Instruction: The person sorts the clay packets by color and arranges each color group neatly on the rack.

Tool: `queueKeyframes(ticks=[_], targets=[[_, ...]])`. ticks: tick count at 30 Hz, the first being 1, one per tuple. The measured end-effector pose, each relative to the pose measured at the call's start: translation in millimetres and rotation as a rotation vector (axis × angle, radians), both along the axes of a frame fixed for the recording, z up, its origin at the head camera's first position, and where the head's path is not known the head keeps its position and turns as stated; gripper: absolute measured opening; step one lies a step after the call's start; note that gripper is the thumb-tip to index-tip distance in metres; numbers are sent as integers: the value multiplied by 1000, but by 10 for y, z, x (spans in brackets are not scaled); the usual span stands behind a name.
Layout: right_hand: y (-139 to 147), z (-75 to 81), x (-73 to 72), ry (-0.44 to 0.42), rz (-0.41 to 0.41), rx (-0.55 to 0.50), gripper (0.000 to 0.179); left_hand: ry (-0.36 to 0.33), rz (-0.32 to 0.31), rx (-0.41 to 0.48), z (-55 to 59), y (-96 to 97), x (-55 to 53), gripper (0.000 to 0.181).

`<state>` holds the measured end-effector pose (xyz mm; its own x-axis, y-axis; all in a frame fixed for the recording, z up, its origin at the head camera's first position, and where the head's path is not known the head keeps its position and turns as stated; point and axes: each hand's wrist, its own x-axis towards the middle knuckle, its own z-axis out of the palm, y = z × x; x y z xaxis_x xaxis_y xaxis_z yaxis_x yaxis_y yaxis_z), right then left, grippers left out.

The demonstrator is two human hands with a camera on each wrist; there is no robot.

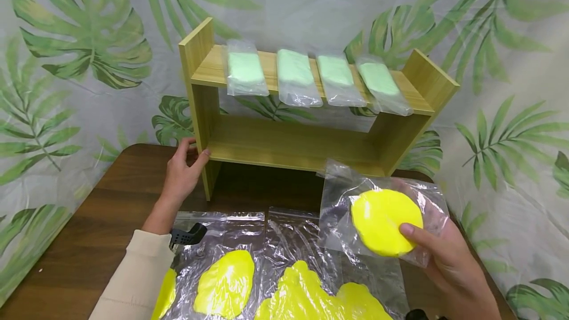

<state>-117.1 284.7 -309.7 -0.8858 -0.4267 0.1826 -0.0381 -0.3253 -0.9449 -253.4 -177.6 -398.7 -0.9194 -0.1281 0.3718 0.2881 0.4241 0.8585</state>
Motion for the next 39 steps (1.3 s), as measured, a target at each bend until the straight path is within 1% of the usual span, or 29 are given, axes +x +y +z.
queueKeyframes(ticks=[2,3,5,6,7,9,11,14,16,18,21,24,26,27,29,31,33,34,36,39], targets=[[-98,62,-36,47,-4,13,72,-3,-4,0,-2,6,-4,43],[-136,85,-54,84,4,12,76,-5,-4,-1,-4,8,-6,44],[-199,99,-107,163,21,-21,87,-8,-6,1,-6,12,-7,43],[-221,85,-139,200,30,-39,90,-8,-5,0,-7,13,-8,43],[-235,53,-181,238,58,-70,92,-8,-5,3,-7,14,-8,43],[-247,-41,-277,274,100,-94,93,-6,-3,5,-7,15,-8,42],[-249,-169,-371,244,99,-77,93,-6,-2,5,-7,16,-7,42],[-239,-375,-477,144,48,4,89,-8,-3,2,-10,17,-10,42],[-228,-492,-515,69,15,52,81,-10,-2,0,-12,16,-12,42],[-224,-571,-536,16,-25,94,71,-10,-3,2,-13,12,-12,42],[-234,-615,-553,-64,-93,120,46,-9,2,4,-9,5,-8,41],[-266,-605,-574,-143,-169,115,26,-5,6,3,-8,0,-8,40],[-291,-595,-596,-189,-193,80,20,-4,8,3,-8,-1,-8,40],[-301,-593,-609,-199,-196,61,20,-6,8,4,-7,-1,-6,40],[-317,-589,-634,-197,-170,7,23,-10,8,1,-8,1,-6,41],[-323,-591,-657,-178,-127,-58,29,-17,6,0,-9,3,-5,42],[-325,-587,-672,-144,-102,-78,35,-22,7,0,-10,6,-5,42],[-327,-584,-677,-125,-106,-65,37,-23,9,0,-10,6,-5,42],[-342,-569,-686,-92,-152,-1,40,-23,13,1,-8,7,-4,42],[-379,-542,-693,-66,-266,119,48,-19,16,-2,-4,6,-3,42]])
